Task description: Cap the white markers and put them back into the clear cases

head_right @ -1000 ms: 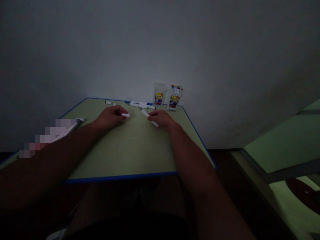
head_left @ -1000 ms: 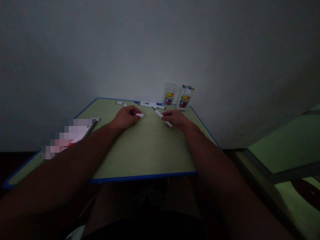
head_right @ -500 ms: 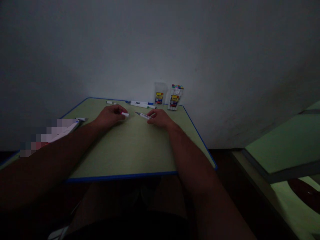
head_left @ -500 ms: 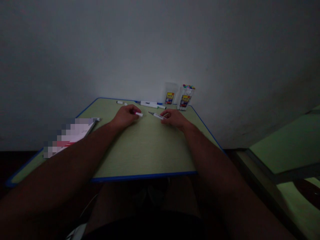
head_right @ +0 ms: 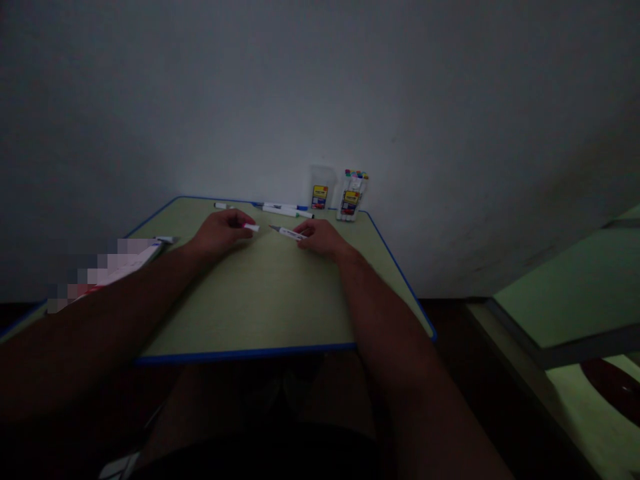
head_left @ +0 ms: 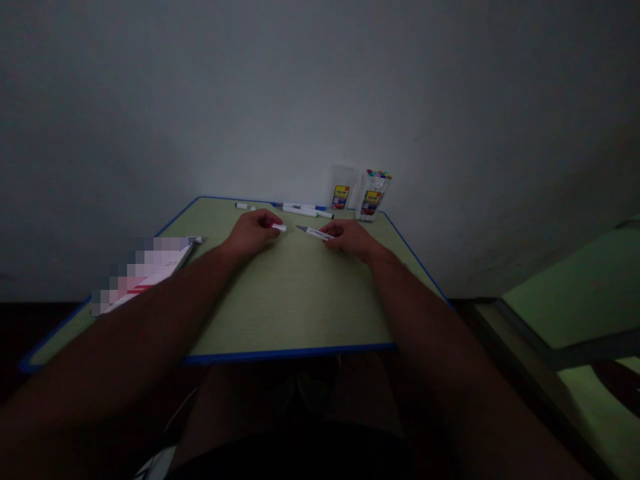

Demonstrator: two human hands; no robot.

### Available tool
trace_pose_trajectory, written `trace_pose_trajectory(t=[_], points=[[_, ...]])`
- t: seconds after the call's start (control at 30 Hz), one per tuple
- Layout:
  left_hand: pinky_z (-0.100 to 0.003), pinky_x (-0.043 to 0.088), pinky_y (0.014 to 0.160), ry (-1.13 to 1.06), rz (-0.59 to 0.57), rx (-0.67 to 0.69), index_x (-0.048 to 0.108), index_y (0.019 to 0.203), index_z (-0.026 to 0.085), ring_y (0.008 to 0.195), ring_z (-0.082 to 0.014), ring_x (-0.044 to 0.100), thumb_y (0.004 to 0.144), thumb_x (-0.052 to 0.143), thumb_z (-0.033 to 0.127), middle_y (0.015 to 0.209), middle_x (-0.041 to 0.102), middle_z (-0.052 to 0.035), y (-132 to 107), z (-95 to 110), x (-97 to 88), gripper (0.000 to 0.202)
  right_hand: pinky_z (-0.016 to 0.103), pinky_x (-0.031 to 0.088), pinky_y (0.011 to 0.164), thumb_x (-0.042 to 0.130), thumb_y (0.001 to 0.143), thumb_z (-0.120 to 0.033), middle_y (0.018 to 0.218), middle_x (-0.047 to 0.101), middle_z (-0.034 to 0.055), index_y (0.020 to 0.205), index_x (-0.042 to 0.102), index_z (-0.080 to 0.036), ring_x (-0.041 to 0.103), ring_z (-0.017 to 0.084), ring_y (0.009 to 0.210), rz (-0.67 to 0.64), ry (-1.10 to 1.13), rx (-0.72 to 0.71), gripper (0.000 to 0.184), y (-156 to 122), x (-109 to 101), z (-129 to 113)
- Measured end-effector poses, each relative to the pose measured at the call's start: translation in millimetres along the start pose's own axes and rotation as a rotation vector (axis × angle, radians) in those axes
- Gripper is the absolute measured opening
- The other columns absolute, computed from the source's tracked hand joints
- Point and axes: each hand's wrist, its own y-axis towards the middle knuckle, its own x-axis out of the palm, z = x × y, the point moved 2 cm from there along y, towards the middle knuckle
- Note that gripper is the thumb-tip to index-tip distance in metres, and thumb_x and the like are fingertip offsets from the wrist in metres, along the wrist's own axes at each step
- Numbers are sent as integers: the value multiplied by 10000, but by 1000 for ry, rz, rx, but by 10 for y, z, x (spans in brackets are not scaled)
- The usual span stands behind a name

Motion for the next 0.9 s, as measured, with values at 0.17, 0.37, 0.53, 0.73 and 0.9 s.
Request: trace_pose_trajectory(t=[0.17, 0.37, 0.53, 0.73, 0.9], points=[[-302, 462, 675, 4, 9, 10, 688, 779, 180, 670, -149, 570, 580, 728, 175, 713, 646, 0, -2, 5, 0, 203, 209, 436, 599, 708, 667, -31, 832, 716, 23, 964, 721, -147, 580, 86, 640, 11, -5, -11, 319, 32, -2, 36], [-315, 474, 696, -12, 0, 9, 671, 774, 182, 688, -155, 585, 578, 722, 169, 726, 647, -2, -9, 14, -4, 203, 221, 457, 638, 726, 668, -59, 824, 717, 27, 929, 730, -151, 591, 91, 655, 16, -12, -34, 276, 54, -13, 61], [-320, 476, 720, -16, 15, 21, 678, 805, 183, 704, -154, 589, 581, 727, 172, 751, 656, -7, 25, -39, -5, 229, 221, 458, 649, 724, 671, -64, 819, 714, 25, 916, 731, -148, 589, 89, 657, 22, -4, -31, 259, 49, -23, 56], [-321, 473, 710, -1, 29, 41, 691, 816, 186, 695, -156, 577, 575, 744, 202, 746, 650, -7, 54, -66, -15, 247, 211, 452, 634, 738, 681, -89, 842, 715, 29, 911, 728, -152, 596, 94, 684, 60, -15, -29, 238, 45, -24, 54], [-312, 463, 701, 55, 65, 52, 702, 814, 183, 684, -152, 566, 582, 742, 214, 731, 630, 0, 28, 0, -26, 238, 211, 455, 634, 727, 697, -80, 829, 707, 23, 914, 723, -157, 581, 85, 654, 67, -10, -1, 231, 35, -18, 45]])
